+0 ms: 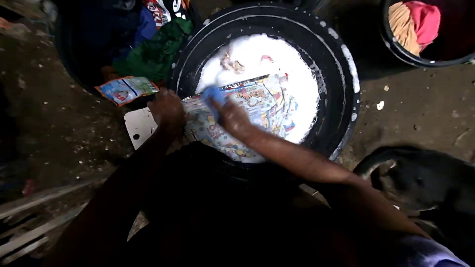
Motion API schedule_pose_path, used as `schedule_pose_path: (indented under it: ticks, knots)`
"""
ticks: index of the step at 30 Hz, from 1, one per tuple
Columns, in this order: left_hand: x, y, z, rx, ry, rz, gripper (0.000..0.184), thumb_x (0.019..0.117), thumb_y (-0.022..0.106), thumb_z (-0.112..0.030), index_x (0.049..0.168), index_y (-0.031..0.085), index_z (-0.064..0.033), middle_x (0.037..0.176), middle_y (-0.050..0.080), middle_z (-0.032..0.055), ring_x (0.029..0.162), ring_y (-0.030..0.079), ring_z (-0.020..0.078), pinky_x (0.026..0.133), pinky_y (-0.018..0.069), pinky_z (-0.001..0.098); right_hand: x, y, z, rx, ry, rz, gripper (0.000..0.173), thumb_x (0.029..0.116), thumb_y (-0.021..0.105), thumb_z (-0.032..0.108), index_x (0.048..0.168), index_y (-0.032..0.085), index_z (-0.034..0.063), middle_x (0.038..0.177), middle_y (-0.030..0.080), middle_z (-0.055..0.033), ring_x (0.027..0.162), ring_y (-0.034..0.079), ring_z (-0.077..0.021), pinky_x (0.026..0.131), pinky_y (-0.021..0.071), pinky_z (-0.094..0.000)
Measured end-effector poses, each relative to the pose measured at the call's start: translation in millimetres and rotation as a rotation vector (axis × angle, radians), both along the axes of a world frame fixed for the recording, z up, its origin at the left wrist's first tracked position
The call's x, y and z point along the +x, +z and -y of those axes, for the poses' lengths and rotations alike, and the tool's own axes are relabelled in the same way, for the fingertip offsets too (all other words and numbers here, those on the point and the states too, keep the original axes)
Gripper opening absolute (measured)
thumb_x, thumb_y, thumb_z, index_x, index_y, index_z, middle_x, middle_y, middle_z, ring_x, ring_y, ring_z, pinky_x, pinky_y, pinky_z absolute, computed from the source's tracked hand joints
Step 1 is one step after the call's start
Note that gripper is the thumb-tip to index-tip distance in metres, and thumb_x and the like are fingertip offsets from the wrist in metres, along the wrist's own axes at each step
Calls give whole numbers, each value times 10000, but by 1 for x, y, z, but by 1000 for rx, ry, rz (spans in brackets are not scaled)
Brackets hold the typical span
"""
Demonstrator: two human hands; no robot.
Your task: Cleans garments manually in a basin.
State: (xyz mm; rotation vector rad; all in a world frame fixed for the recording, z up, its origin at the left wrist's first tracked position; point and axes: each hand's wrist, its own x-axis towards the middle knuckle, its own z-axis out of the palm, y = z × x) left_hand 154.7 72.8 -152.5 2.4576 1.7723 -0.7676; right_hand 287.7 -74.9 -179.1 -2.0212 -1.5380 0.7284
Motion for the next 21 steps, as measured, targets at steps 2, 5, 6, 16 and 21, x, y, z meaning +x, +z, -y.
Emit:
schedule_pose_path:
  ticks: [2, 5, 6, 16, 21]
  knots:
    - [0, 0, 1, 15, 19, 47, 382, 1035, 525, -127, 1332, 528, 114, 1401, 509, 342, 1266, 542, 514, 991, 424, 698, -27, -7, 18, 122, 187, -120, 551, 938, 646, 36, 1468, 591, 175, 1195, 669, -289, 1045, 683, -457, 837, 570, -578]
    - [4, -1, 1, 35, 34, 38, 347, 1034, 529, -138, 1284, 548, 101, 1383, 523, 333, 1253, 555, 502, 990, 435, 686, 35, -35, 50, -96, -20, -46, 616, 973, 576, 9, 1555, 481, 186, 1256, 666, -291, 1056, 693, -474, 872, 566, -595]
    - [4, 0, 2, 31, 35, 21, 366, 1021, 548, -135, 1299, 539, 104, 1396, 512, 331, 1263, 547, 501, 992, 433, 683, 67, -46, 59, -226, -147, 11, 640, 986, 555, 34, 1585, 428, 221, 1262, 653, -295, 1056, 684, -488, 854, 562, -618]
    - [2, 0, 1, 18, 24, -23, 404, 988, 593, -130, 1301, 534, 117, 1384, 516, 337, 1230, 570, 503, 955, 466, 671, -31, -9, 41, 105, 88, -79, 559, 929, 660, 49, 1471, 580, 153, 1245, 644, -301, 1033, 691, -444, 820, 590, -559]
    - [4, 0, 1, 10, 1, -30, 438, 958, 643, -125, 1306, 531, 116, 1400, 500, 330, 1237, 558, 510, 948, 459, 687, 51, -41, 63, -220, -163, 14, 649, 979, 560, 19, 1590, 419, 190, 1312, 620, -320, 1089, 674, -497, 877, 560, -613]
